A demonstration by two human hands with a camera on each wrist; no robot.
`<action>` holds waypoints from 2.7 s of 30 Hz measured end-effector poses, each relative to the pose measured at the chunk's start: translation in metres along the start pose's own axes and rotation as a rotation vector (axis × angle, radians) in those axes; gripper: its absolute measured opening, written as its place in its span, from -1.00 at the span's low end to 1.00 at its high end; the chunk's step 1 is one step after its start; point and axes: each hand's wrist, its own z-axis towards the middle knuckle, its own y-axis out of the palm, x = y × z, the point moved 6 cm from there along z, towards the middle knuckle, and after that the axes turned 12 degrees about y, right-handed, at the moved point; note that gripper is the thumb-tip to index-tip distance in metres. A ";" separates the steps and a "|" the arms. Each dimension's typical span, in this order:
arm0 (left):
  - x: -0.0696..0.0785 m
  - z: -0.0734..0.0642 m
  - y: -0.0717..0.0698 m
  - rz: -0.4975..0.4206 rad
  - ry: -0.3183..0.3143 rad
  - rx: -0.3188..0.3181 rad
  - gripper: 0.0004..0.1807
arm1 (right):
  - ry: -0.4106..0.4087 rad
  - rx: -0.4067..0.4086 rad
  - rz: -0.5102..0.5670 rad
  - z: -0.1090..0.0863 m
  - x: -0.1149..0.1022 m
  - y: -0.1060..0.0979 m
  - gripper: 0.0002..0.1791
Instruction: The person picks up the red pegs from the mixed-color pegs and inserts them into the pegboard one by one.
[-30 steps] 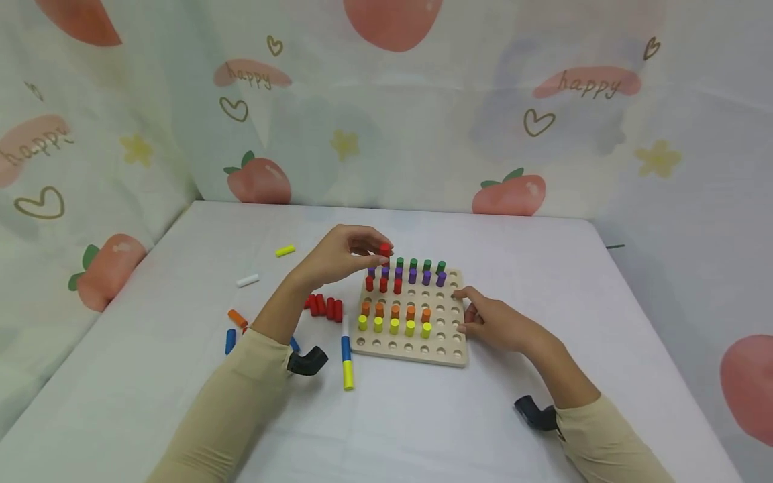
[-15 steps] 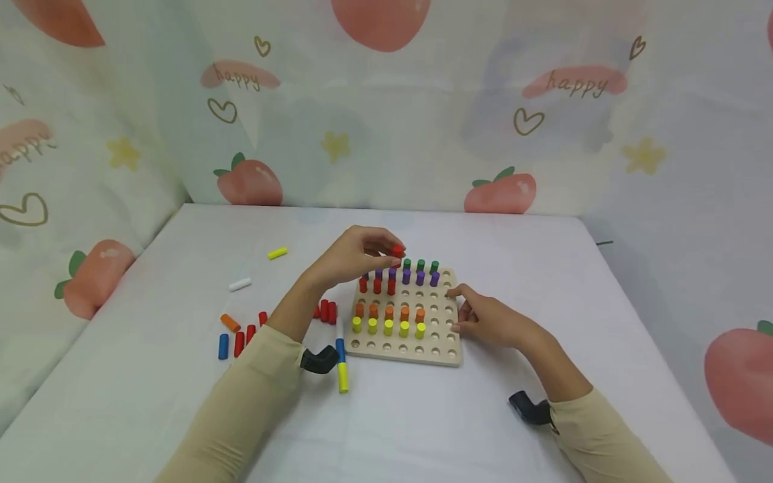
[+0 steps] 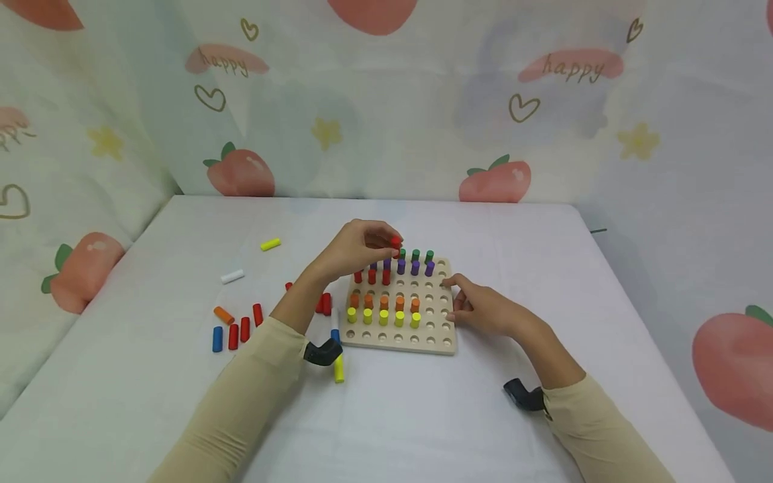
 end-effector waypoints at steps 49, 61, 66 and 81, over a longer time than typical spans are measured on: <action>-0.019 -0.014 0.031 0.065 -0.114 -0.079 -0.75 | -0.018 0.009 -0.001 -0.006 -0.002 0.003 -0.35; -0.025 -0.016 0.028 0.088 -0.142 -0.053 -0.76 | -0.020 0.007 -0.012 -0.005 -0.007 0.003 -0.36; -0.024 -0.016 0.029 0.117 -0.130 -0.062 -0.76 | -0.025 0.002 -0.015 -0.004 -0.006 0.005 -0.36; -0.023 -0.008 0.033 0.142 -0.095 -0.099 -0.80 | -0.040 0.019 -0.037 -0.003 -0.003 0.002 -0.36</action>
